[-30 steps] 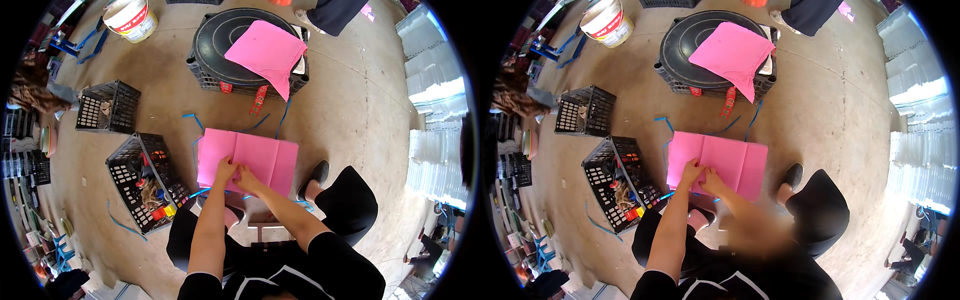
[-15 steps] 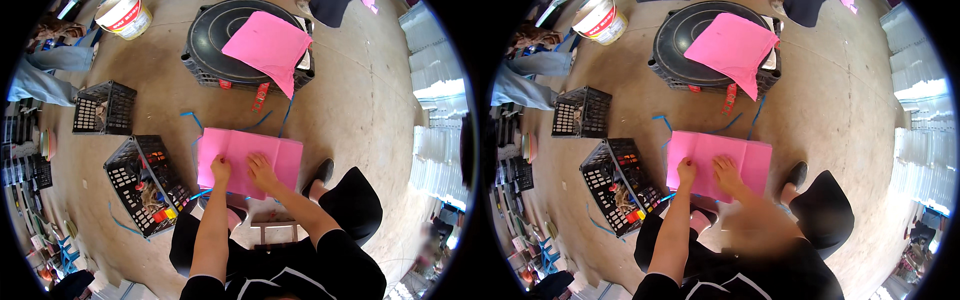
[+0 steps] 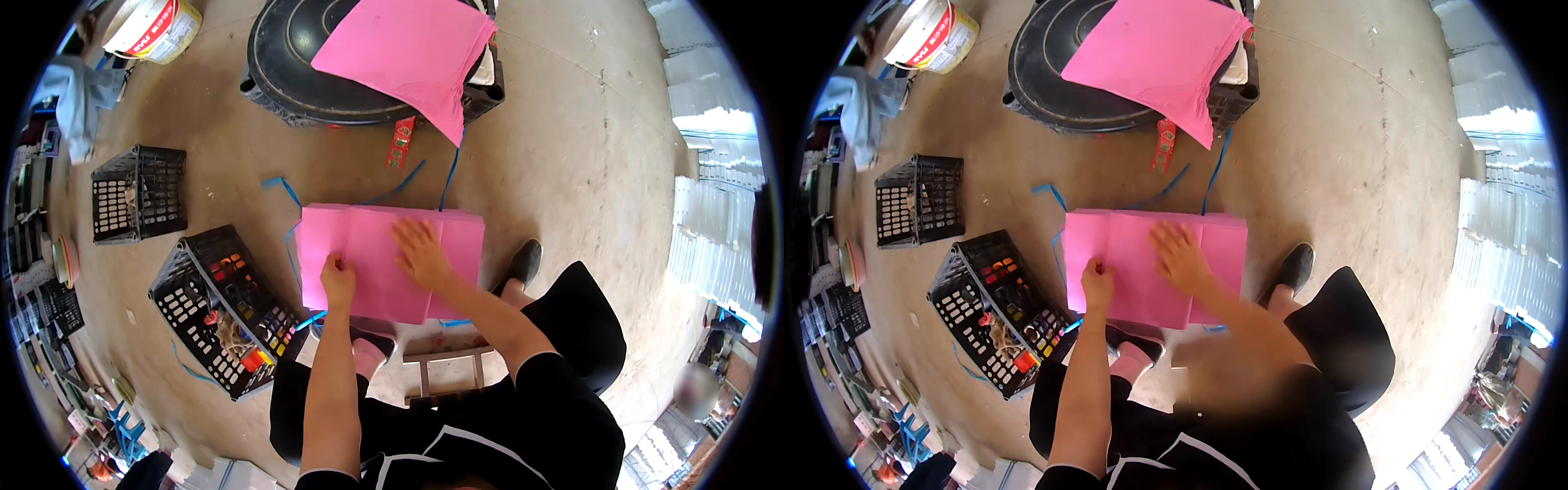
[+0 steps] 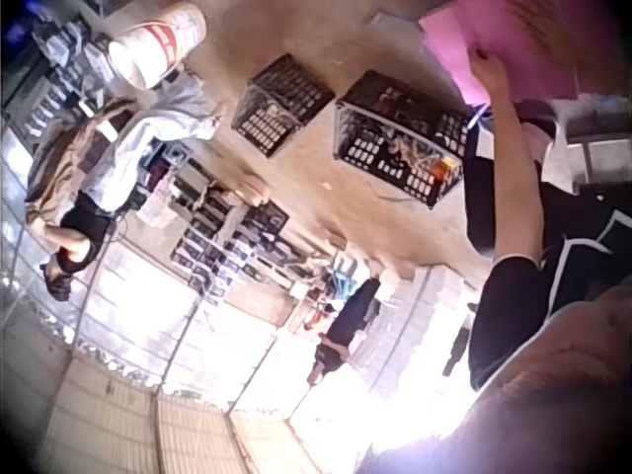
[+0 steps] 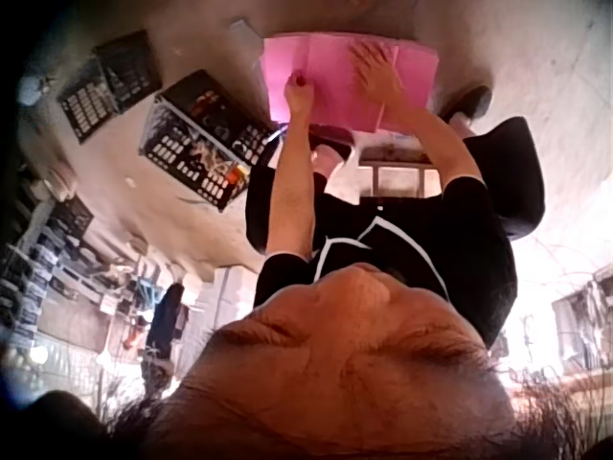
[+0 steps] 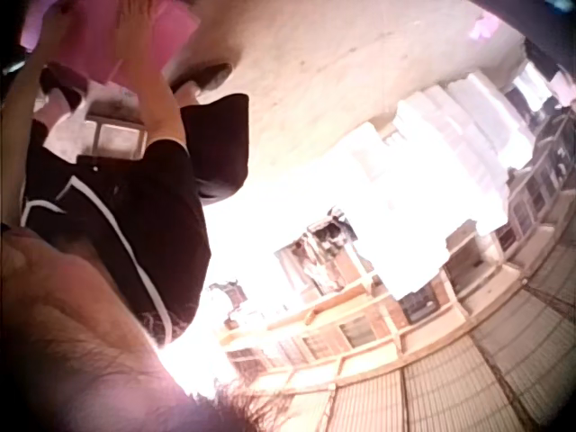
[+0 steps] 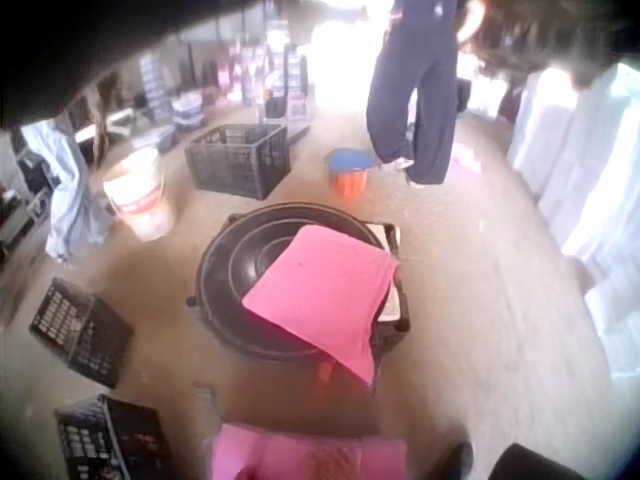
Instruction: The person folds pink fabric pieces on a board and passes them to another person who places them into a crate.
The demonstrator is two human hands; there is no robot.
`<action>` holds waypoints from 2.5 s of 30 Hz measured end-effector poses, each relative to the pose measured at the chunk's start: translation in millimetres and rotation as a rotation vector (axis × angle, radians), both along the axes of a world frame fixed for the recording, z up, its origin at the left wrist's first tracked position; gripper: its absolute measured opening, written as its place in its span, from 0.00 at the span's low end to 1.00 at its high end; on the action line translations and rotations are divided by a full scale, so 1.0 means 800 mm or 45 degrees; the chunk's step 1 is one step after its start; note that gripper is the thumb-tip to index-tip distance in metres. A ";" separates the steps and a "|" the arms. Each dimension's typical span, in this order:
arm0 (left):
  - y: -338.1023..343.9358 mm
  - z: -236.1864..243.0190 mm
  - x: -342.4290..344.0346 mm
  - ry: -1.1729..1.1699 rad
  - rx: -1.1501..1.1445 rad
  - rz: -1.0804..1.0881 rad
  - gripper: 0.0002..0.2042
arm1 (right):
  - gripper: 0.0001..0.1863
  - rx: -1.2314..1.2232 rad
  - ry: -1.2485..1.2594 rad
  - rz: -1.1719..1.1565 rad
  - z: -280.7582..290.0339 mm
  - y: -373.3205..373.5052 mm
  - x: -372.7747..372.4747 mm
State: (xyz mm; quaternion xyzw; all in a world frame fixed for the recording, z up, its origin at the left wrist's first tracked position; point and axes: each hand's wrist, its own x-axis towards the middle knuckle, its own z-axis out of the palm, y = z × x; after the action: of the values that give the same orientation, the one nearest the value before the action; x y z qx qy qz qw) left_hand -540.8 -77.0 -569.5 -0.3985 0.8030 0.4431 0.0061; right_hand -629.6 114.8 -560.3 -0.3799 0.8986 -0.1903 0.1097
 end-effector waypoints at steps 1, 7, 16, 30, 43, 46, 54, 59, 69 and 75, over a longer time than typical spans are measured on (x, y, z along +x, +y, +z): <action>0.001 -0.002 0.002 0.006 -0.014 0.004 0.07 | 0.33 0.004 0.044 -0.059 0.004 -0.002 -0.019; 0.008 -0.009 0.003 0.006 -0.079 -0.022 0.07 | 0.30 0.002 0.037 -0.141 -0.007 -0.003 -0.045; 0.003 -0.011 -0.002 0.022 -0.034 -0.020 0.07 | 0.29 -0.139 -0.076 0.453 -0.011 0.013 0.090; 0.003 -0.016 0.004 0.035 -0.090 -0.039 0.08 | 0.26 -0.239 0.006 0.651 -0.028 0.021 0.119; 0.012 0.002 -0.003 0.032 -0.072 -0.060 0.12 | 0.23 -0.482 -0.899 -1.265 -0.020 0.064 -0.048; 0.008 -0.002 0.002 0.013 -0.064 -0.047 0.12 | 0.24 -0.482 -0.831 -1.253 -0.027 0.054 -0.045; -0.007 0.009 -0.016 -0.154 -0.094 -0.371 0.10 | 0.15 -0.530 -1.489 -0.989 0.003 0.066 -0.062; 0.007 0.033 -0.099 0.106 -0.333 -0.610 0.13 | 0.10 -1.187 -1.739 -1.557 -0.027 0.089 0.010; 0.043 0.099 -0.146 -0.389 -0.218 -1.251 0.17 | 0.11 -0.263 -0.782 -0.918 -0.007 0.112 0.016; 0.062 0.105 -0.049 -0.006 -0.739 -1.724 0.20 | 0.12 -0.669 -0.832 -1.142 -0.025 0.130 0.020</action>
State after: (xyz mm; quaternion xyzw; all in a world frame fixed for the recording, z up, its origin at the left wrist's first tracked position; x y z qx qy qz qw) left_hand -579.6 -27.5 -485.1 0.1982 0.9581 0.1112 0.1745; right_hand -613.7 218.8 -580.2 0.0988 0.8138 -0.5397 0.1915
